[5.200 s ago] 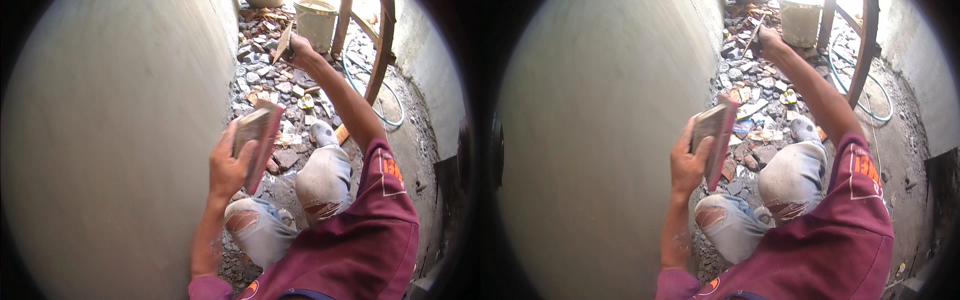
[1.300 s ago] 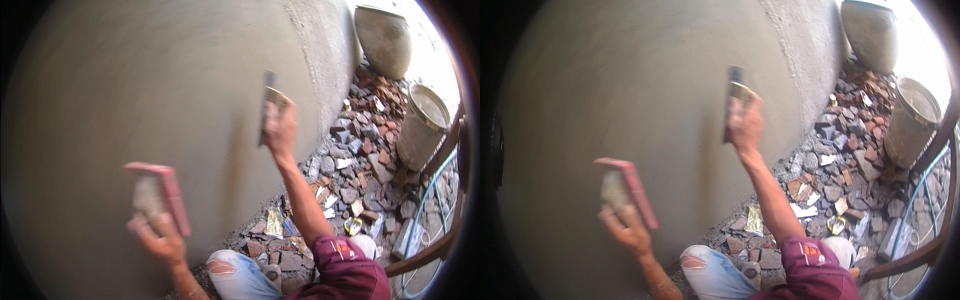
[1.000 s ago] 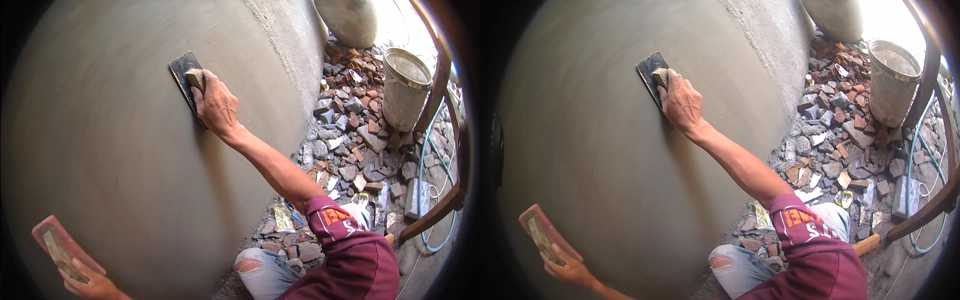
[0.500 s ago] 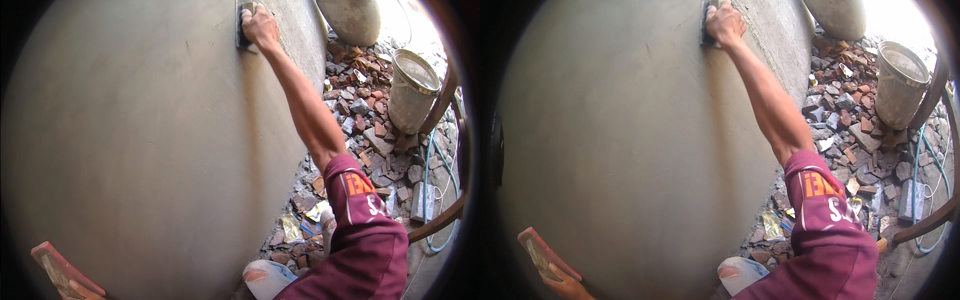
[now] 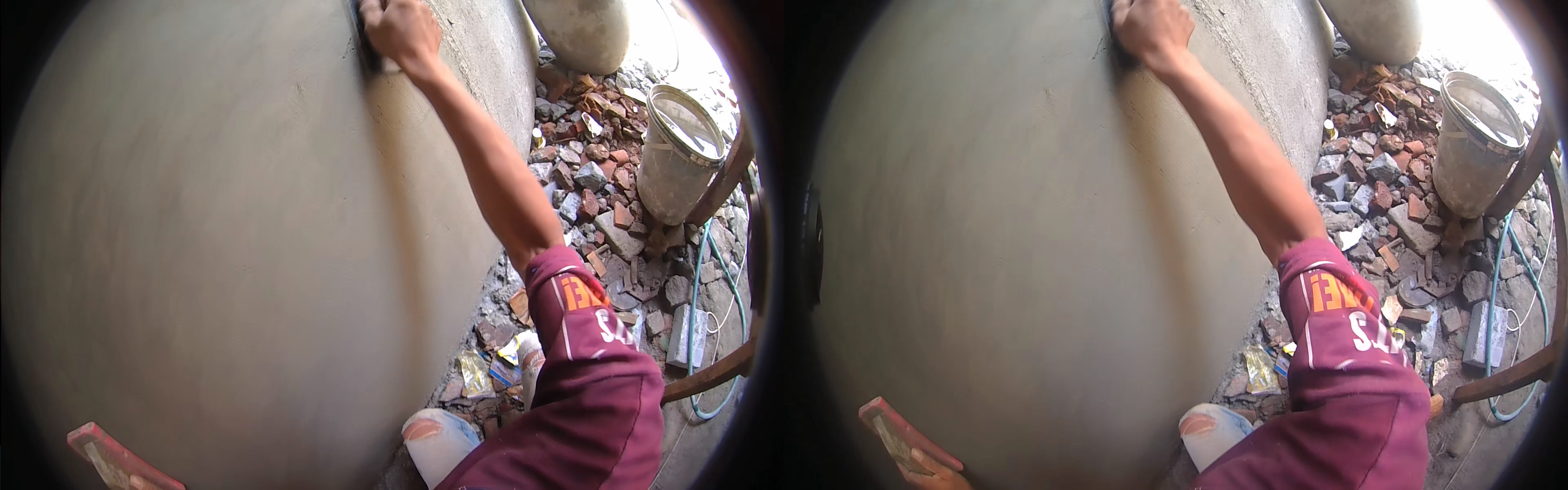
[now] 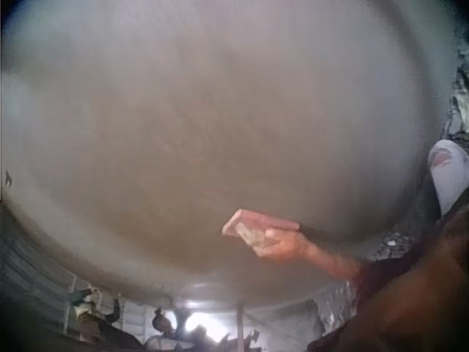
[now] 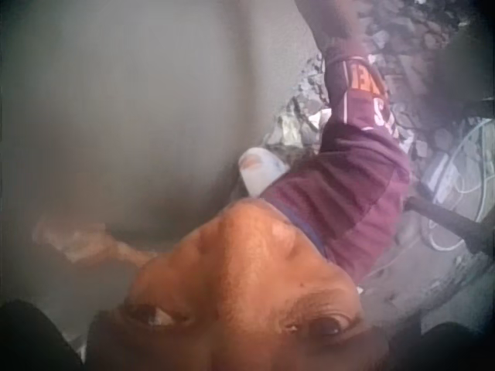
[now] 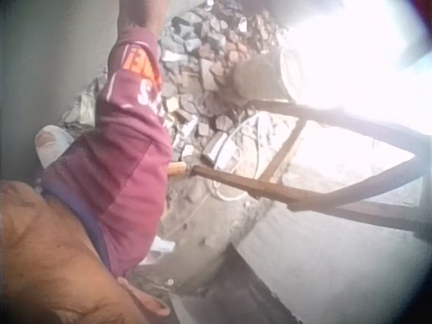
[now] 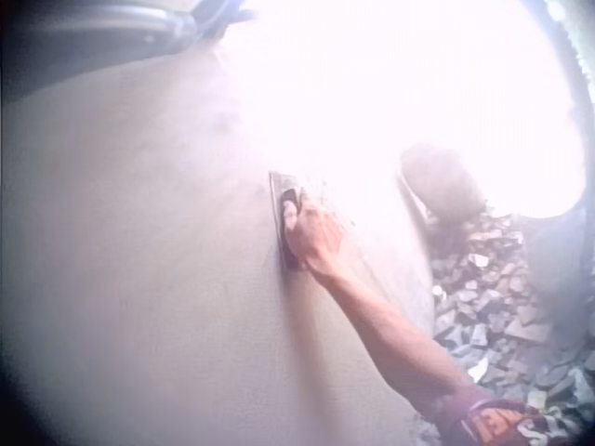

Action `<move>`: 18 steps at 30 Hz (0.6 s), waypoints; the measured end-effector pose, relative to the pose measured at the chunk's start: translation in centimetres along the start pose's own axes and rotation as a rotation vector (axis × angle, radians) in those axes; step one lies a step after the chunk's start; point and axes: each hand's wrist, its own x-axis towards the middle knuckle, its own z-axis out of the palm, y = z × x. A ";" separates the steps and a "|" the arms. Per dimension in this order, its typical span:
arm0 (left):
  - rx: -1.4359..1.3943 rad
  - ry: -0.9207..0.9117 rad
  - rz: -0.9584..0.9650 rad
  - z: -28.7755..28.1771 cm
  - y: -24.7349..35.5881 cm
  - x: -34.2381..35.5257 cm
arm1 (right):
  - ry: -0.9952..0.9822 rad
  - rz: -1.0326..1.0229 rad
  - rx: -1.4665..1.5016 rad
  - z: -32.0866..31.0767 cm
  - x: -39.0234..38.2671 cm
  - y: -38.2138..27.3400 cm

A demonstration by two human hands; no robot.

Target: The person smooths a curved wall surface using a rectangular trowel and a pink float. They repeatedly rub the wall in vertical and horizontal strokes, occasionally switching tools and checking the surface with their hand.

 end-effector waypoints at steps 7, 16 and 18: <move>0.046 0.067 -0.016 0.5 -1.0 0.1 | 0.143 -0.337 0.098 2.0 -8.6 -4.3; 0.073 0.044 -0.028 -0.6 -1.7 -0.5 | 0.133 -0.253 -0.011 0.6 -15.1 7.6; 0.075 0.051 -0.034 -0.3 -1.4 -0.2 | 0.099 -0.206 -0.042 -0.9 -17.5 9.8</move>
